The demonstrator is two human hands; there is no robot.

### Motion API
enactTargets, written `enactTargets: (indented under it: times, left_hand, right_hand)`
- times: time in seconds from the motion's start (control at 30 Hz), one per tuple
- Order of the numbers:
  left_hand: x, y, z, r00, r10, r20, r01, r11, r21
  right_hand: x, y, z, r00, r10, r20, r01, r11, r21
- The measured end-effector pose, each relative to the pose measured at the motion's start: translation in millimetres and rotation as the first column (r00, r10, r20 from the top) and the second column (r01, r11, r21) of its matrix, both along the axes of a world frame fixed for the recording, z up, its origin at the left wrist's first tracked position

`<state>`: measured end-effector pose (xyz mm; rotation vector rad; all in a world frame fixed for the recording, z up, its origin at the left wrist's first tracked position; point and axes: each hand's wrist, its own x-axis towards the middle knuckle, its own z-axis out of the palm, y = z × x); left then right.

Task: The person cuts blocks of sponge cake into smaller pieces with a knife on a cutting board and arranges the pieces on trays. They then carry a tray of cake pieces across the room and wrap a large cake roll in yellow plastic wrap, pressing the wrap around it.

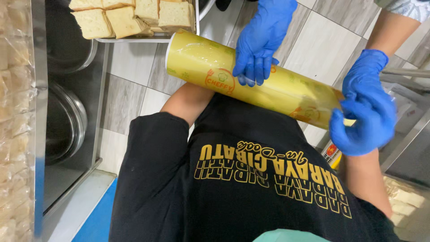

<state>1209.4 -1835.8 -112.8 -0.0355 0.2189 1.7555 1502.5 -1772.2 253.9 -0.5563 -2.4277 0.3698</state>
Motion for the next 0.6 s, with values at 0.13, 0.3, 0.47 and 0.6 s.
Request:
enactTargets:
  times: [0.13, 0.3, 0.47, 0.6]
  left_hand:
    - [-13, 1, 19, 0.999, 0.032, -0.002, -0.032, 0.998, 0.057]
    - [-38, 1, 45, 0.998, 0.052, -0.042, -0.047, 0.993, 0.112]
    - [-48, 2, 63, 0.994, 0.088, -0.058, -0.078, 0.984, 0.162]
    - [-50, -8, 77, 0.991, 0.121, -0.064, -0.108, 0.978, 0.178]
  right_hand:
    - [42, -27, -49, 0.819, -0.337, -0.463, 0.300, 0.941, -0.155]
    - [74, -54, -134, 0.728, -0.518, -0.448, 0.023, 0.672, -0.740]
    - [68, -31, -166, 0.717, -0.509, -0.476, -0.006, 0.679, -0.734]
    - [49, -9, -159, 0.596, -0.548, -0.587, -0.083, 0.685, -0.724]
